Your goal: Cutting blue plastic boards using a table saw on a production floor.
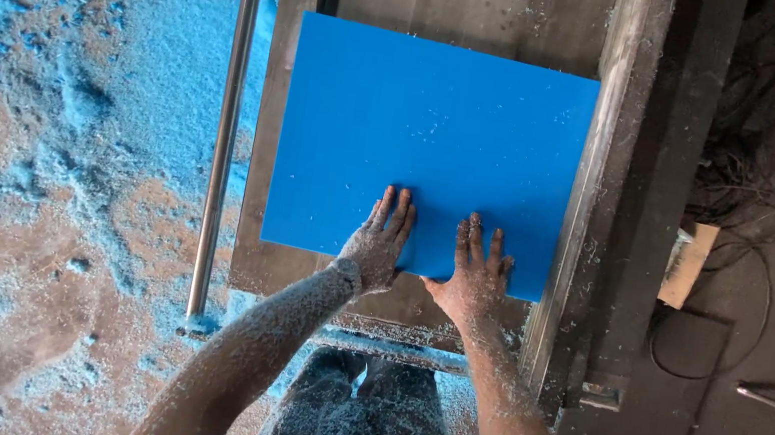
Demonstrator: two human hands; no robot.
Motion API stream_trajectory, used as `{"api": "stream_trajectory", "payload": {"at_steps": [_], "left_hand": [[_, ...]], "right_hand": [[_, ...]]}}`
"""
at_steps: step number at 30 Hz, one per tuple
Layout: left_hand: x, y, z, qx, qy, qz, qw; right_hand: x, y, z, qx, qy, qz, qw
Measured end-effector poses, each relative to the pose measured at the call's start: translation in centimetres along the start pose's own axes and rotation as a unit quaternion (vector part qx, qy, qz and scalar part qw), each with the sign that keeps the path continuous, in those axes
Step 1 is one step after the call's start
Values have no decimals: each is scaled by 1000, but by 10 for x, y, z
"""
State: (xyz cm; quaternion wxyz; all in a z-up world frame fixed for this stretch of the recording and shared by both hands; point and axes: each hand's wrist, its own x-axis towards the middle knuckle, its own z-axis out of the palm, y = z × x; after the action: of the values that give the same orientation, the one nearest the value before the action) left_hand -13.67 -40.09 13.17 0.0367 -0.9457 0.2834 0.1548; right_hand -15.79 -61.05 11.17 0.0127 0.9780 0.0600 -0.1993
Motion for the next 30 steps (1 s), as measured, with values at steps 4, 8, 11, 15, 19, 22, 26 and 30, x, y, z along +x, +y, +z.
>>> {"api": "stream_trajectory", "payload": {"at_steps": [4,8,11,15,19,22,26,30], "left_hand": [[7,-6,-6,12,7,0,1000],[15,-11,-5,3,1,-3,1000],[22,-16,-3,-8,16,-4,1000],[28,-21,-7,-10,30,-21,999],[35,-29,-9,-16,50,-11,999],[45,-34,-6,-20,52,-15,998],[59,-41,-5,-44,63,-20,997],[68,-50,-15,-31,43,-20,998]], "right_hand": [[8,2,-2,8,10,-8,1000],[14,0,-16,-1,0,-7,1000],[21,0,-22,-4,8,-13,1000],[34,2,-21,5,19,-14,1000],[49,7,-13,-6,44,-11,999],[57,8,-17,-12,52,-13,999],[70,10,-27,-9,59,-15,998],[84,10,-37,-12,56,-15,998]]}}
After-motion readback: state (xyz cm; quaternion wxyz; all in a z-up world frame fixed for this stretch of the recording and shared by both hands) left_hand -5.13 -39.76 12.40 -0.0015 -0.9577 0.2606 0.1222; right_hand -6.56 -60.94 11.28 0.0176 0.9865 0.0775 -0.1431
